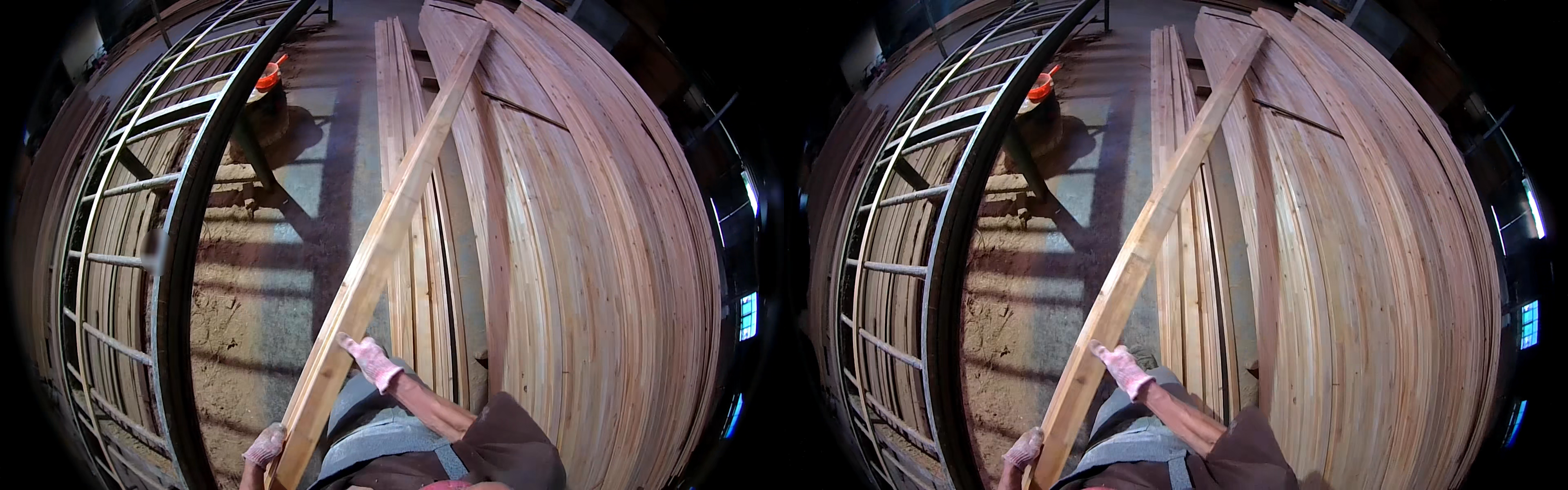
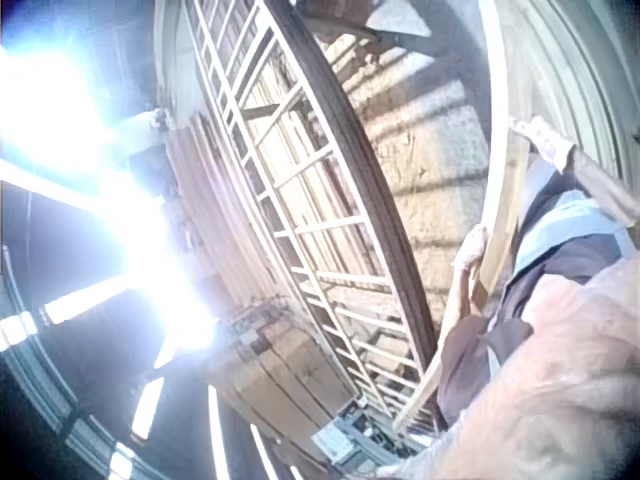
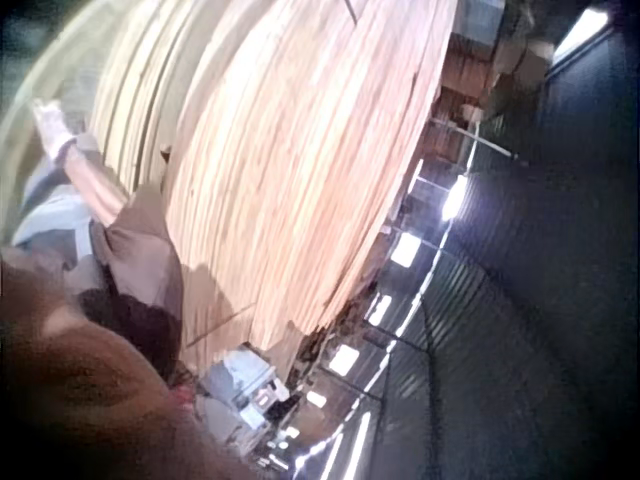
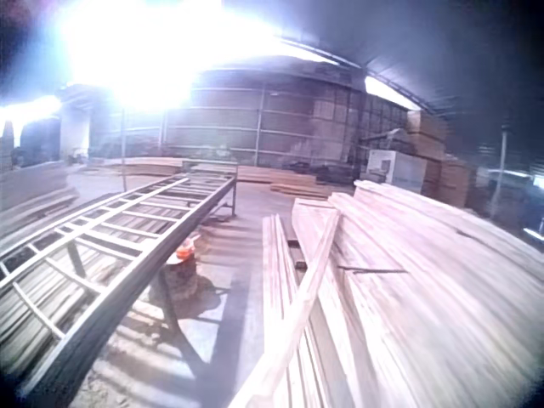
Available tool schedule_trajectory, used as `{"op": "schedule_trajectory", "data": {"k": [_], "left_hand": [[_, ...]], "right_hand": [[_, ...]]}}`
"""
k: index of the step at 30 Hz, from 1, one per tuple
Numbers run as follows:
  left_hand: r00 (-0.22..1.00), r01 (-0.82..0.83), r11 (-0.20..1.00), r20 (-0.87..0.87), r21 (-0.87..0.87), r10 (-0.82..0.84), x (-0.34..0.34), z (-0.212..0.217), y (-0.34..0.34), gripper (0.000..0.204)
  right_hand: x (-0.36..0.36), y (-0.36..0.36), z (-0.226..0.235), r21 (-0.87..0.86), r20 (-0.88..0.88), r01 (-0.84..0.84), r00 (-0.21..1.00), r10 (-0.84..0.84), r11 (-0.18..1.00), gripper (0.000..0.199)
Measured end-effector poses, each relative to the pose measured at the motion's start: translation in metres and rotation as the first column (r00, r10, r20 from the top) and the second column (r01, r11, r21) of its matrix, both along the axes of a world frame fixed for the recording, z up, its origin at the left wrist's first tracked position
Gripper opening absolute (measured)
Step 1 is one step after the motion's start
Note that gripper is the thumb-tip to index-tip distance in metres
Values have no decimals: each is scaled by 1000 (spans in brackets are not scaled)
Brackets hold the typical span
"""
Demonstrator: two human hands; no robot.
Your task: The person measures a large wooden panel with a tape measure, then walks to a stack of planks. They repeatedly pick up individual planks, carry them to a metal rack, and place them on the rack. Finally, they use a block to tap and align the stacked planks on the rack.
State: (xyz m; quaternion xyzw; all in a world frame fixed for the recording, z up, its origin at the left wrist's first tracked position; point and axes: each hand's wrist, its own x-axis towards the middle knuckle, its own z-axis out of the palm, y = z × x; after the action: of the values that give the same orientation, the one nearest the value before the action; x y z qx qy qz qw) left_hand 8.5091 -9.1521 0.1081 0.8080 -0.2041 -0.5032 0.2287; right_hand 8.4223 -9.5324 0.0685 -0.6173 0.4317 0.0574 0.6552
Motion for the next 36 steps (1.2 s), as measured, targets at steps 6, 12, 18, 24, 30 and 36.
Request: {"op": "schedule_trajectory", "data": {"k": [6, 12, 18, 24, 30, 36], "left_hand": [[990, -66, 927, -139, -370, 15, 17, 42, -68, 61], [817, -227, 965, -565, -131, 115, 28, 68, -81, 75], [865, -232, 963, -481, -136, 140, 18, 76, -97, 90], [936, -119, 990, -340, -70, 88, 31, 38, -91, 94], [560, -444, 896, -781, 0, 277, 42, 14, -74, 103], [865, -126, 974, -502, -190, 14, 135, 25, -325, 105]], "right_hand": [[38, -8, 37, 8, -180, -57, 982, 57, 998, 93], [37, -5, 22, -145, -152, -177, 976, 155, 974, 83], [24, -36, -25, 327, 139, 1, 989, -49, 945, 72], [66, -239, -51, 463, 332, 182, 872, -360, 867, 81], [172, -374, -24, 252, 169, 497, 822, -543, 830, 92], [179, -407, -52, 380, 268, 577, 680, -683, 723, 70]]}}
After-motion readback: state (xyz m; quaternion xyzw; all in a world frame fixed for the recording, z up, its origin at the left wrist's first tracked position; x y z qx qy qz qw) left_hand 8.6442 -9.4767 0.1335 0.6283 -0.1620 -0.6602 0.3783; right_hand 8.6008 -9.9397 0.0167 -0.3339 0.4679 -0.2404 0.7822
